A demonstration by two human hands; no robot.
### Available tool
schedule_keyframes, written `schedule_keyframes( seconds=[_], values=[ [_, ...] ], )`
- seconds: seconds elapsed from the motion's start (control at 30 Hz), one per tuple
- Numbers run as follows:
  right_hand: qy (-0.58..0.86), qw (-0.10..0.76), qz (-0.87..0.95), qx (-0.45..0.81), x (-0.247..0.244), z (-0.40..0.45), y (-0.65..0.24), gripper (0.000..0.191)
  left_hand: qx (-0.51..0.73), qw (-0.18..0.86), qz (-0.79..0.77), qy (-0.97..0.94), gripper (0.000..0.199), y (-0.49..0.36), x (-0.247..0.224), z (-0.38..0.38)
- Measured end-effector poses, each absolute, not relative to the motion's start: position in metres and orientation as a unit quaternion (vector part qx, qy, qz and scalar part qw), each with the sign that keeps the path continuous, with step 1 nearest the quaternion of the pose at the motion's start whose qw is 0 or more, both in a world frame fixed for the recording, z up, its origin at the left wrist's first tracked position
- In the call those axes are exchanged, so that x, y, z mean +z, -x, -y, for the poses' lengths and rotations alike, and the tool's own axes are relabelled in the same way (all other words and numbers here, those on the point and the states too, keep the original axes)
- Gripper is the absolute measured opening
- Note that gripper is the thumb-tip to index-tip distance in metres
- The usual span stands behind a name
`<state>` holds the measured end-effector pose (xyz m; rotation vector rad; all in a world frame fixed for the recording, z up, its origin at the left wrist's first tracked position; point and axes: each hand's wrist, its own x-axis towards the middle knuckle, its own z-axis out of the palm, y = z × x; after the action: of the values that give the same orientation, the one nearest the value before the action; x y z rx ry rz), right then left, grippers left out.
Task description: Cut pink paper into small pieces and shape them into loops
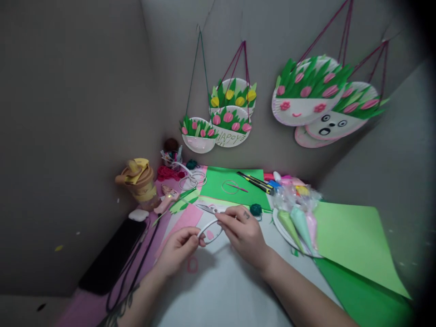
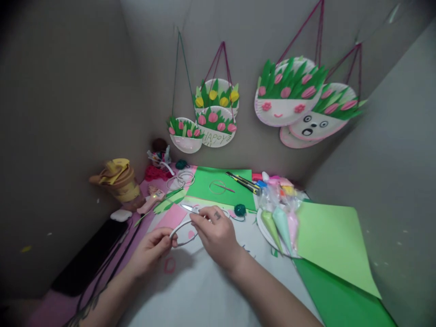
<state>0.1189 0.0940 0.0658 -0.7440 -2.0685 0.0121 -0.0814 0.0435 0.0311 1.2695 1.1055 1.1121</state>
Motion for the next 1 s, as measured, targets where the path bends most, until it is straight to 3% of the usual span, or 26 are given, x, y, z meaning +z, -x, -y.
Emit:
schedule_keyframes(
  seconds=[0.2,0.53,0.7,1.0],
  values=[
    [0.283,0.486,0.822,0.087,0.067,-0.095,-0.118,0.021,0.458,0.483,-0.474,-0.576,0.039,0.083,0.040,-0.043],
    [0.256,0.468,0.841,0.089,0.069,-0.086,-0.116,0.023,0.457,0.333,-0.463,-0.682,0.020,0.084,0.044,-0.040],
    [0.241,0.469,0.849,0.042,0.066,-0.084,-0.116,0.026,0.442,0.318,-0.458,-0.703,0.016,0.082,0.046,-0.039],
    [0.265,0.482,0.832,0.072,0.063,-0.083,-0.114,0.016,0.447,0.298,-0.442,-0.718,0.012,0.081,0.048,-0.038]
  ],
)
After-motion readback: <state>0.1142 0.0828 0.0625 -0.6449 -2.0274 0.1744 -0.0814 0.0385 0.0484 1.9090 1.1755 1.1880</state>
